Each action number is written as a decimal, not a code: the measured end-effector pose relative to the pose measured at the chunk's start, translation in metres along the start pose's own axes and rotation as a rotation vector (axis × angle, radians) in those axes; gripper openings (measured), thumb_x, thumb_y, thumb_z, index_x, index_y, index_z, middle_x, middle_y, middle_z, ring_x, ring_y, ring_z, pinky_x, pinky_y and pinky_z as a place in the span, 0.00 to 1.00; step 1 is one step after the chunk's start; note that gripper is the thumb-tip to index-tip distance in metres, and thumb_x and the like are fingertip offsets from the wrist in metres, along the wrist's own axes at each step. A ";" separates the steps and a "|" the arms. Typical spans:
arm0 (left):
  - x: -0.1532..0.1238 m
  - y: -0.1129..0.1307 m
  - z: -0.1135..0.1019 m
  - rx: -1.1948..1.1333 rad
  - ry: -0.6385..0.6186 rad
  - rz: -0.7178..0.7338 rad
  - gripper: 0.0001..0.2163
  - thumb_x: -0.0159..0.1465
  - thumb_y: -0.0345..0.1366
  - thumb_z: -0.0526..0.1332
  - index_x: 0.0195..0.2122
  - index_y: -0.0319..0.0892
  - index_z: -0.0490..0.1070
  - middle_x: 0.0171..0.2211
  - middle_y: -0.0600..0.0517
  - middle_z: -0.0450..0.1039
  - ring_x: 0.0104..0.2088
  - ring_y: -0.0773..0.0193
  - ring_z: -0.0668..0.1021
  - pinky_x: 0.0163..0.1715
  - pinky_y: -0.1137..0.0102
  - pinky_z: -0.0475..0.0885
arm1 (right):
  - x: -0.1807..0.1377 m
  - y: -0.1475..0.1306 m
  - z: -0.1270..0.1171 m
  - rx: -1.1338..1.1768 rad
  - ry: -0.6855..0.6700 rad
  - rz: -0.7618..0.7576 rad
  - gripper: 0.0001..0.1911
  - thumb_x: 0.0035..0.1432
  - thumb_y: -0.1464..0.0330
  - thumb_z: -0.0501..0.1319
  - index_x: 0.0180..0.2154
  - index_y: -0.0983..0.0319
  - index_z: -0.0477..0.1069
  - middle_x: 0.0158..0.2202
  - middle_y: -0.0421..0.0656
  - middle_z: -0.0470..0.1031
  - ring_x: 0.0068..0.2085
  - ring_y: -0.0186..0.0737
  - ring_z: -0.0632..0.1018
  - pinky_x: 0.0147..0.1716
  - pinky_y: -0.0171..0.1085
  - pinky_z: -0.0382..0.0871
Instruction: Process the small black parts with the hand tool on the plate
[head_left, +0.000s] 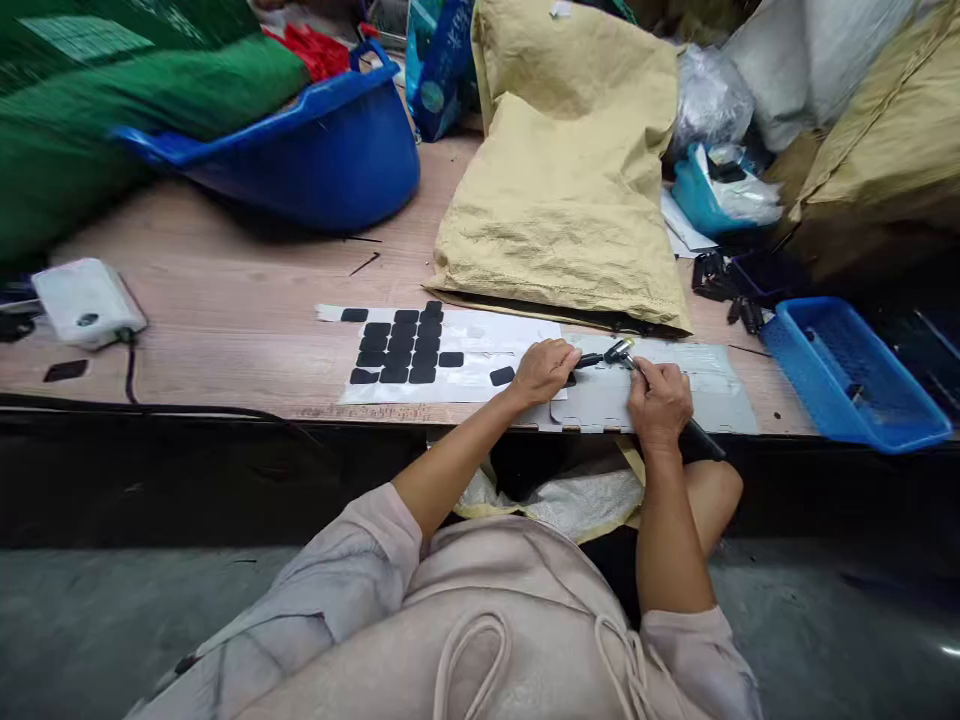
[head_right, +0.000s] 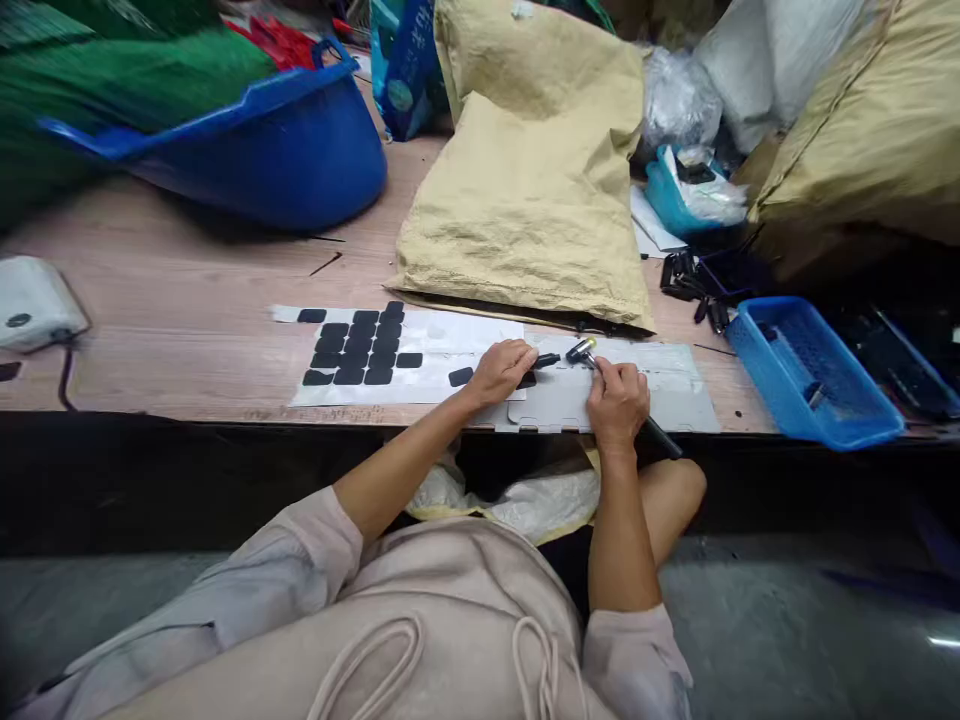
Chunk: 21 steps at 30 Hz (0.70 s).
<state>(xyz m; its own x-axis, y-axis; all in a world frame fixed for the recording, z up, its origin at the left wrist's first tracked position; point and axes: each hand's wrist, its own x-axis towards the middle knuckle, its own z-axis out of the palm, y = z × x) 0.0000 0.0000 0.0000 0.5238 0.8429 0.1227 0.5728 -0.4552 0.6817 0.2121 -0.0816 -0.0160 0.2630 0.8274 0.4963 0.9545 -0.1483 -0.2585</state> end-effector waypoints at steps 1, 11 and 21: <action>0.000 -0.001 0.000 -0.001 0.008 0.007 0.18 0.76 0.37 0.50 0.25 0.44 0.56 0.30 0.50 0.70 0.36 0.58 0.73 0.41 0.63 0.64 | 0.000 0.000 0.000 0.001 -0.001 0.001 0.15 0.66 0.66 0.59 0.49 0.55 0.83 0.40 0.46 0.75 0.42 0.46 0.69 0.43 0.42 0.61; -0.002 -0.005 0.001 -0.004 0.038 0.051 0.19 0.76 0.38 0.49 0.26 0.43 0.62 0.29 0.50 0.70 0.35 0.60 0.73 0.39 0.64 0.64 | 0.000 0.000 0.000 0.018 -0.007 0.003 0.15 0.66 0.65 0.58 0.49 0.56 0.81 0.40 0.47 0.74 0.42 0.46 0.68 0.42 0.43 0.60; -0.066 0.025 0.001 -0.153 0.048 0.394 0.18 0.77 0.46 0.49 0.48 0.42 0.75 0.39 0.47 0.80 0.40 0.60 0.79 0.45 0.65 0.70 | 0.002 -0.003 0.001 0.013 -0.014 0.017 0.15 0.65 0.66 0.59 0.49 0.55 0.82 0.40 0.47 0.75 0.42 0.46 0.69 0.41 0.42 0.60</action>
<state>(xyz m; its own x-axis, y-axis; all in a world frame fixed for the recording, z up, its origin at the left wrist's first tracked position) -0.0200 -0.0673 0.0084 0.6518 0.6270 0.4266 0.2326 -0.7007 0.6745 0.2097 -0.0793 -0.0151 0.2773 0.8320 0.4804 0.9479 -0.1555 -0.2779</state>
